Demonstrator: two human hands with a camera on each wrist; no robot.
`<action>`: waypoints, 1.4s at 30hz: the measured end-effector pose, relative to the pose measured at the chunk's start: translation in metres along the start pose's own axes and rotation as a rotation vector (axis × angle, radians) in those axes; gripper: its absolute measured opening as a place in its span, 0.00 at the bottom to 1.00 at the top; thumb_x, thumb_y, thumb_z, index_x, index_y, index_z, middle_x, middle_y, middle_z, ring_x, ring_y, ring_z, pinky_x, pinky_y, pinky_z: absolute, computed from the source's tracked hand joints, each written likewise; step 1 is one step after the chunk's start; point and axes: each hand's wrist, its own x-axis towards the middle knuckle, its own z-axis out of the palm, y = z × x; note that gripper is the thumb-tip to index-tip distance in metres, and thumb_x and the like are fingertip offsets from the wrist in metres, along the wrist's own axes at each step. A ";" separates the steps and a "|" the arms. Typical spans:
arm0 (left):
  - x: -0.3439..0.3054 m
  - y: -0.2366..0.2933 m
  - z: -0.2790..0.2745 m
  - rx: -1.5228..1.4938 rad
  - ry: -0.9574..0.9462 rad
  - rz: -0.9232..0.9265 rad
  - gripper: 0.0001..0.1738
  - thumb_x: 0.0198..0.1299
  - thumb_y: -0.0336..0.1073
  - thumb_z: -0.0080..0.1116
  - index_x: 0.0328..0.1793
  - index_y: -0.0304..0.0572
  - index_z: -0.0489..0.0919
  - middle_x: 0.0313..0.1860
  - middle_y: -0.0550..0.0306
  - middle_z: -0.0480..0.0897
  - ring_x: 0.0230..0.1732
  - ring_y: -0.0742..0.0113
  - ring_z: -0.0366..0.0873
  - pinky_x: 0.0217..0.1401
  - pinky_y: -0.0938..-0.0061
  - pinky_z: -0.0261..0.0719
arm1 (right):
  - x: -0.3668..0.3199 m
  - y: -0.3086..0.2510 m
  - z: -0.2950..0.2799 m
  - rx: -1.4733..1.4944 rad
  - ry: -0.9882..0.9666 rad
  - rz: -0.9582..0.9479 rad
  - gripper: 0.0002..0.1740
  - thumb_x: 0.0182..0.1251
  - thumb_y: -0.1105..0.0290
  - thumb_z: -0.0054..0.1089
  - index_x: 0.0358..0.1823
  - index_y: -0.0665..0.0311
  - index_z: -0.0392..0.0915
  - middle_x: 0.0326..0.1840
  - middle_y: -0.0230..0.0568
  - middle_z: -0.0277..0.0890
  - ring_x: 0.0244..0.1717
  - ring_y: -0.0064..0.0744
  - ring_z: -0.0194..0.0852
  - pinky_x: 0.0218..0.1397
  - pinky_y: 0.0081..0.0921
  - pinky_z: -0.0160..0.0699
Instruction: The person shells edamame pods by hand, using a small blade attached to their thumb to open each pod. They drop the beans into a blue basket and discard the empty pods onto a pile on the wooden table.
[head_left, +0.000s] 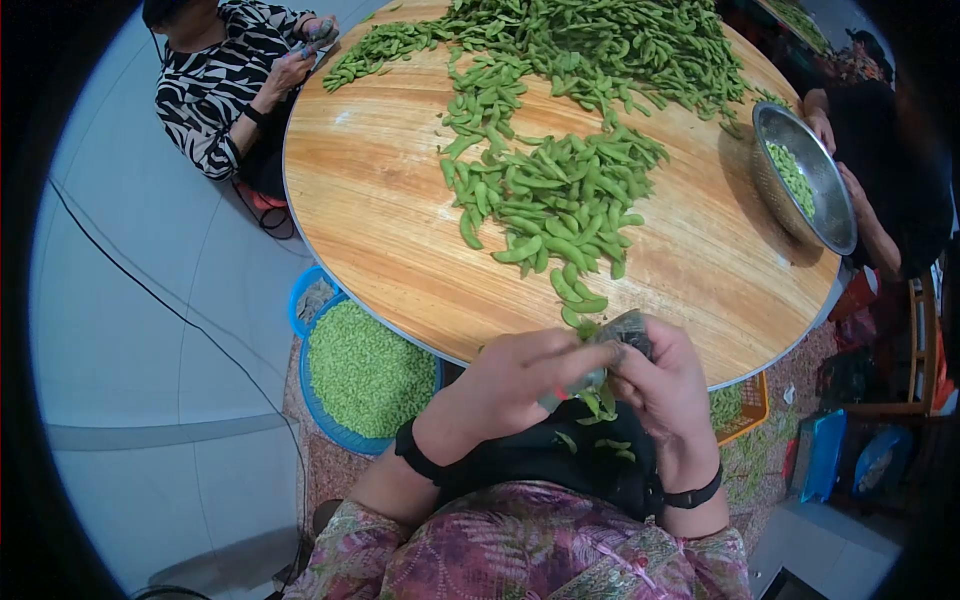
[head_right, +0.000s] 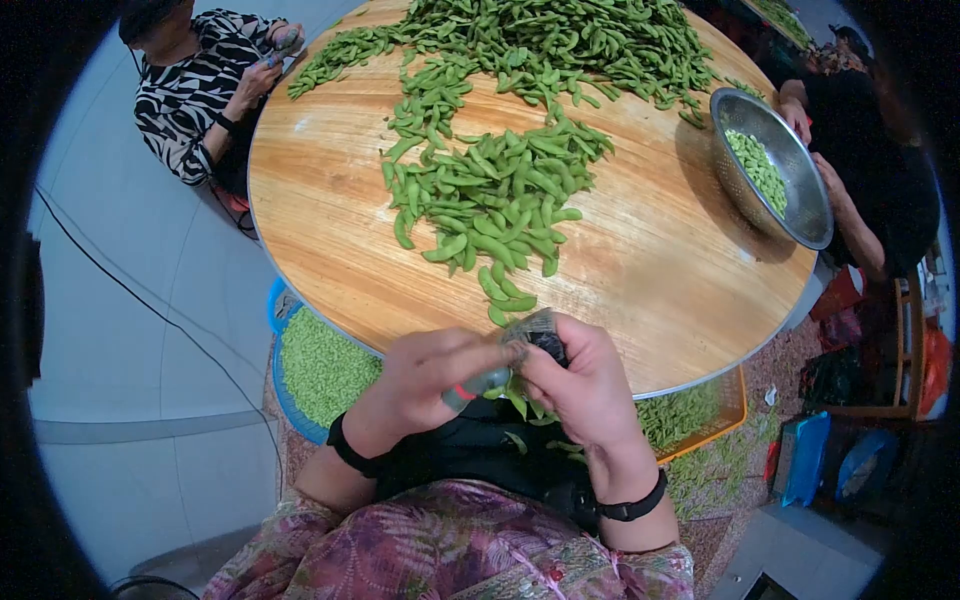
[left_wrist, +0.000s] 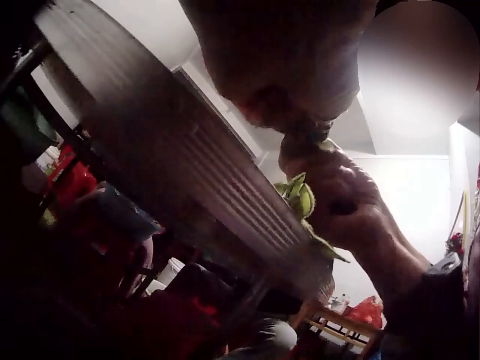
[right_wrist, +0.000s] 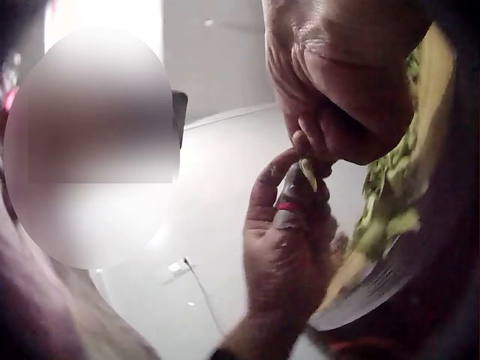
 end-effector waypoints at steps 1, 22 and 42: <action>-0.001 0.001 0.000 -0.003 -0.004 0.000 0.24 0.46 0.22 0.55 0.53 0.43 0.73 0.37 0.54 0.76 0.35 0.54 0.75 0.38 0.70 0.75 | -0.001 0.003 0.001 0.002 0.004 0.001 0.06 0.63 0.74 0.53 0.38 0.69 0.74 0.16 0.25 0.65 0.13 0.09 0.54 0.14 0.11 0.50; -0.015 -0.016 0.007 -0.807 0.387 -0.649 0.10 0.58 0.25 0.45 0.46 0.36 0.71 0.31 0.61 0.71 0.26 0.81 0.63 0.25 0.89 0.57 | 0.027 0.002 -0.013 -1.360 0.250 -0.436 0.08 0.55 0.70 0.59 0.30 0.66 0.73 0.21 0.51 0.73 0.24 0.48 0.74 0.26 0.38 0.70; -0.002 0.003 0.024 -0.754 0.437 -0.575 0.10 0.53 0.22 0.52 0.43 0.37 0.73 0.36 0.61 0.76 0.37 0.76 0.72 0.39 0.82 0.70 | -0.003 0.006 0.006 -0.115 -0.170 0.089 0.13 0.72 0.66 0.39 0.32 0.65 0.69 0.22 0.25 0.66 0.18 0.12 0.55 0.20 0.11 0.53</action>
